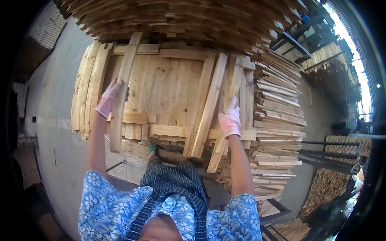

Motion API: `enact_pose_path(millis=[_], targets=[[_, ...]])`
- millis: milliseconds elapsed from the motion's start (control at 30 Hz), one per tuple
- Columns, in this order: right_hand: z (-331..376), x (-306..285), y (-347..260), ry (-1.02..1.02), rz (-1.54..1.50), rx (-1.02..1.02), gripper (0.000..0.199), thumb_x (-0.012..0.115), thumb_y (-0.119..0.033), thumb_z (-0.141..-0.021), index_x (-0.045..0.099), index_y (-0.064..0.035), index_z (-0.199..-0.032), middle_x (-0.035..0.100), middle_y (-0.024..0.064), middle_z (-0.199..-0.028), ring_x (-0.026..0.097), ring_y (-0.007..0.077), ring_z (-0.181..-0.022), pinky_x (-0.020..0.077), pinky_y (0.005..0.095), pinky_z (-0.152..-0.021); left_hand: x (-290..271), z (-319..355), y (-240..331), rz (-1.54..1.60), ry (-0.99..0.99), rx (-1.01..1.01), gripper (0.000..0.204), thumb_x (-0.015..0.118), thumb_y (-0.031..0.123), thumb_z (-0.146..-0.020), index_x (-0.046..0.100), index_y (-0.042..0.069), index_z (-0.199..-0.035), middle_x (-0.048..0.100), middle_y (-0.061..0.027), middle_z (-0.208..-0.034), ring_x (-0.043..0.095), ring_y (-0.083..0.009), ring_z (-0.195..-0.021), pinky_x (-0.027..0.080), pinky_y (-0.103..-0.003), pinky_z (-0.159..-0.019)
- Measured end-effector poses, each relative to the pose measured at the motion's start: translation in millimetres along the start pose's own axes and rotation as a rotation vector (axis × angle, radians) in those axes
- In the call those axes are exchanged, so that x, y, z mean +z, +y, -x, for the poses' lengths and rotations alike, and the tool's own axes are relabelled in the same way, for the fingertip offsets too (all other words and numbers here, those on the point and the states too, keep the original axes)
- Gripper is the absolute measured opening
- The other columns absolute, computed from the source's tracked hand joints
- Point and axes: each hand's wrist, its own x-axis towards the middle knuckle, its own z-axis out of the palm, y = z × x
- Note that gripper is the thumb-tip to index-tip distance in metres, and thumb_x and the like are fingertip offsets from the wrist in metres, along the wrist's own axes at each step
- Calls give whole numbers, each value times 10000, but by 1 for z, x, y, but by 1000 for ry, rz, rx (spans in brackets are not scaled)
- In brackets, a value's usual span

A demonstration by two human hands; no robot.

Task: The person repeatedly picks up stacks of wooden planks from a pile and places them onto a metal rack. The person wears pink gloves and a blue floral shirt while performing the task in a warehouse setting.

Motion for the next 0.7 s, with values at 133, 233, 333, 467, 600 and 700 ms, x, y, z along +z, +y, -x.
enact_pose_path(millis=[133,233,333,467,600,700], targets=[[14,-21,-20,-16,-226,-122,953,685,-158,-824,160,-95,-1618,432,304,-1460,492,444,-1307,426,441,-1108,-105,-23,-21,-515,238,152,764,546,547,-992,362,83,-1570,431,-189,-1564,393,-301,-1460,323,-351,-1188],[42,-8,-75,139,-254,-236,904,673,-134,-856,183,-72,-1613,433,286,-1477,466,425,-1354,389,448,-1148,-40,2,9,-984,450,318,724,595,516,-955,372,173,-1552,529,-219,-1417,570,-399,-1250,439,-454,-1071],[55,36,-157,-43,-535,-480,894,655,-104,-860,181,-83,-1618,417,257,-1508,499,382,-1289,428,419,-1078,-26,12,2,-1338,566,406,690,662,427,-923,381,252,-1529,522,-227,-1315,541,-422,-1202,486,-520,-965],[59,98,-279,-215,-531,-446,925,638,-56,-843,145,-99,-1625,361,274,-1535,595,351,-1136,544,401,-924,-25,19,5,-1379,304,370,712,675,313,-920,358,278,-1557,342,-313,-1537,493,-492,-1312,455,-498,-1082],[58,168,-349,17,-128,-473,843,655,-117,-825,244,-85,-1561,423,377,-1366,517,521,-1213,463,520,-1033,-43,20,10,-1171,224,302,680,622,239,-938,344,255,-1559,327,-302,-1549,495,-470,-1327,482,-494,-1051],[44,180,-344,40,-144,-526,846,640,-130,-821,235,-85,-1562,414,386,-1355,513,538,-1204,463,526,-1027,-68,22,26,-1133,292,462,676,629,151,-908,371,226,-1529,404,-337,-1465,551,-502,-1230,499,-504,-1020]])
